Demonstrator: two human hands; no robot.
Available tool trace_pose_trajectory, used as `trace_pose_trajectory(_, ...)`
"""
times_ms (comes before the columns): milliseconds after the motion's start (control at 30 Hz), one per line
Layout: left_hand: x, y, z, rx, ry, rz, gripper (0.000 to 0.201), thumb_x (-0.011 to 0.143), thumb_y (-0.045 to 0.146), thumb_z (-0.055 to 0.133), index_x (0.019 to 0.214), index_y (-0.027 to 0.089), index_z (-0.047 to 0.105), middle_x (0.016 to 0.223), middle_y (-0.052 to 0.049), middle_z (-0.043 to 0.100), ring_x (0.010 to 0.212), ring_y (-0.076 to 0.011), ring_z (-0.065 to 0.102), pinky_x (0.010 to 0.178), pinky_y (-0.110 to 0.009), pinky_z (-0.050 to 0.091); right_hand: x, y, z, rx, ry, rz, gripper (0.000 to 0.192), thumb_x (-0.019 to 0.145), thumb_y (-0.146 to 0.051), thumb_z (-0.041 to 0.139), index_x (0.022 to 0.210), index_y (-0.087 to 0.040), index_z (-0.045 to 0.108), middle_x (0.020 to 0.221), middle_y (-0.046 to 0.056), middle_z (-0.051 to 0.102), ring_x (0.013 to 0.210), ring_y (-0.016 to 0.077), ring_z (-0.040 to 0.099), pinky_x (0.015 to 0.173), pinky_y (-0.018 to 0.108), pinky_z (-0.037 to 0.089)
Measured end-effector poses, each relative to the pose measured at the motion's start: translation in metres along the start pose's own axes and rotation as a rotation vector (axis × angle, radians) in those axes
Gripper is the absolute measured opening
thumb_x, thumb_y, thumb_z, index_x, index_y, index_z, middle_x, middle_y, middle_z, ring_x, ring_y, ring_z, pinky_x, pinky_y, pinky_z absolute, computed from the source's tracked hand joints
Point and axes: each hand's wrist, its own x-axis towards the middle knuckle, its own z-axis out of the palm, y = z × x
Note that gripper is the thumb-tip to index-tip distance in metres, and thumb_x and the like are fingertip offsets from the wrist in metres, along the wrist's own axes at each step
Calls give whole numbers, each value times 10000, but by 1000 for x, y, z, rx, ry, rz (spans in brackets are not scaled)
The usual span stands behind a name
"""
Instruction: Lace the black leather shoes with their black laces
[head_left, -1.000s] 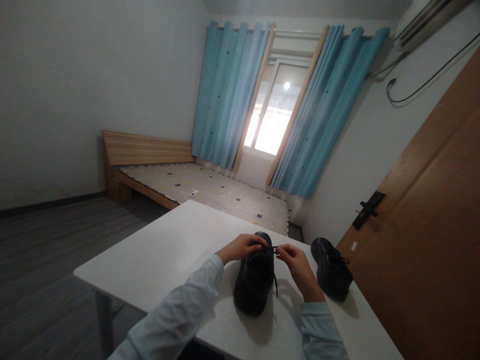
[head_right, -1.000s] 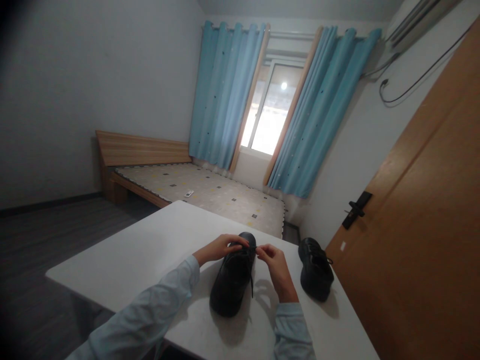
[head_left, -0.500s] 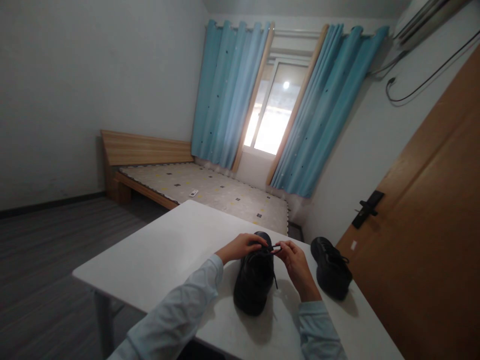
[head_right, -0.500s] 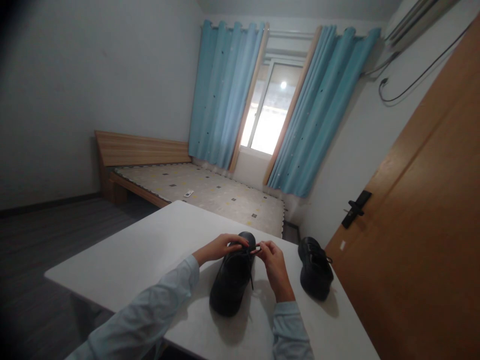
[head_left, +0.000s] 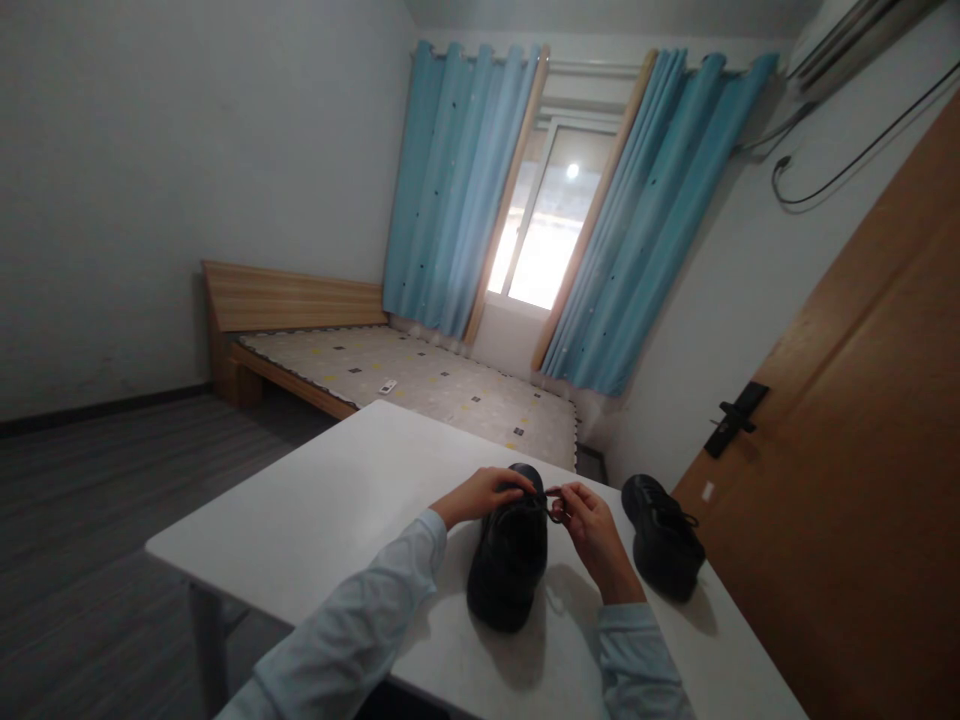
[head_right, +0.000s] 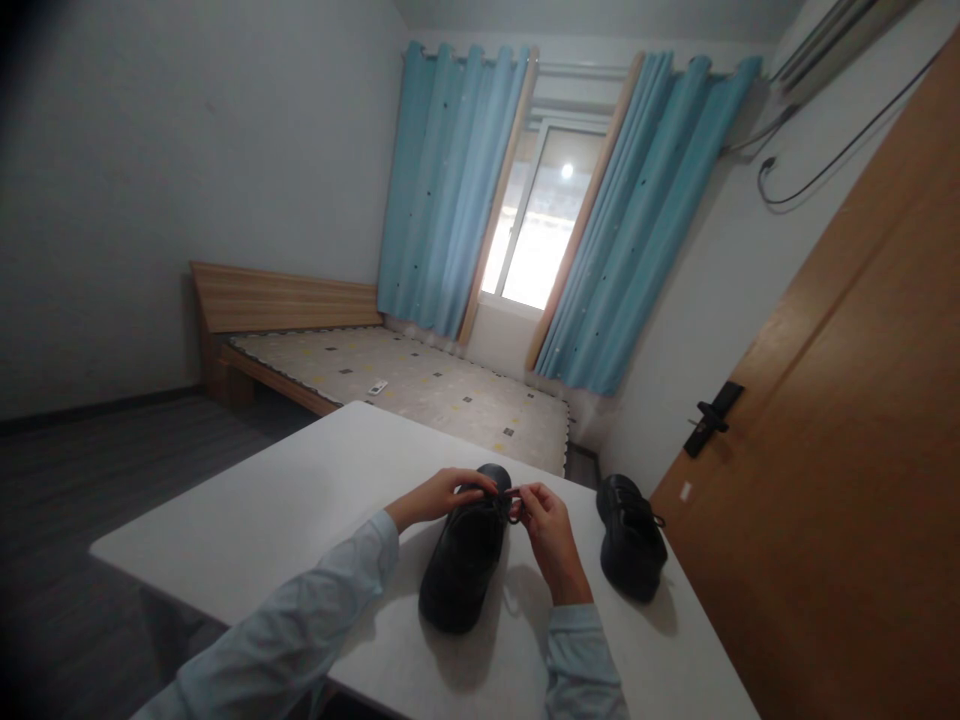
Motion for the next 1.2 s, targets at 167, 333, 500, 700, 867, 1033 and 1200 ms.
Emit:
trace_pose_trajectory(167, -1, 1, 0, -7, -1, -13, 241, 840, 244, 524, 1032, 188, 659, 1057, -25, 679, 1004, -162, 599, 925, -241, 411, 2, 5, -1, 116, 1, -3, 220, 702, -405, 690, 735, -194, 640, 882, 52, 658, 774, 178, 628, 782, 357, 494)
trace_pose_trajectory(333, 0, -1, 0, 9, -4, -8, 242, 844, 246, 520, 1038, 195, 656, 1069, -23, 674, 1006, -156, 596, 928, -242, 407, 1, 6, 0, 54, 66, -8, 267, 704, -443, 672, 719, -186, 602, 945, 62, 625, 782, 186, 629, 689, 342, 539)
trace_pose_trajectory(500, -1, -2, 0, -3, 0, -10, 248, 848, 269, 516, 1041, 195, 654, 1072, -25, 673, 1014, -158, 594, 934, -245, 405, 1, 6, 1, -14, 93, -7, 290, 715, -463, 652, 753, -182, 590, 742, 30, 592, 640, 153, 579, 460, 244, 475)
trace_pose_trajectory(700, -1, -2, 0, -20, -8, -15, 251, 848, 282, 518, 1045, 203, 651, 1080, -26, 671, 1022, -151, 591, 941, -247, 406, 2, 6, -2, -372, 183, -144, 332, 734, -529, 601, 736, -205, 526, 526, -47, 476, 400, 94, 396, 372, 223, 304)
trace_pose_trajectory(867, -1, -3, 0, -7, -7, -7, 250, 849, 276, 517, 1047, 204, 651, 1078, -22, 671, 1019, -148, 592, 940, -245, 404, -2, -1, 1, -717, 236, -425, 250, 826, -434, 520, 723, -206, 510, 774, 27, 517, 653, 152, 503, 565, 266, 415)
trace_pose_trajectory(1033, -1, -2, 0, -3, -4, -8, 252, 852, 283, 511, 1038, 195, 656, 1073, -27, 673, 1019, -154, 593, 942, -245, 402, -6, -1, 5, -935, 233, -550, 188, 880, -336, 452, 736, -218, 481, 765, 23, 497, 651, 159, 487, 616, 284, 400)
trace_pose_trajectory(1200, -1, -1, 0, -11, -4, -12, 255, 854, 294, 510, 1045, 204, 653, 1082, -24, 670, 1031, -154, 588, 955, -252, 396, -9, 1, 2, -1178, 251, -625, 184, 909, -313, 418, 789, -220, 522, 789, 48, 565, 728, 192, 537, 644, 289, 361)
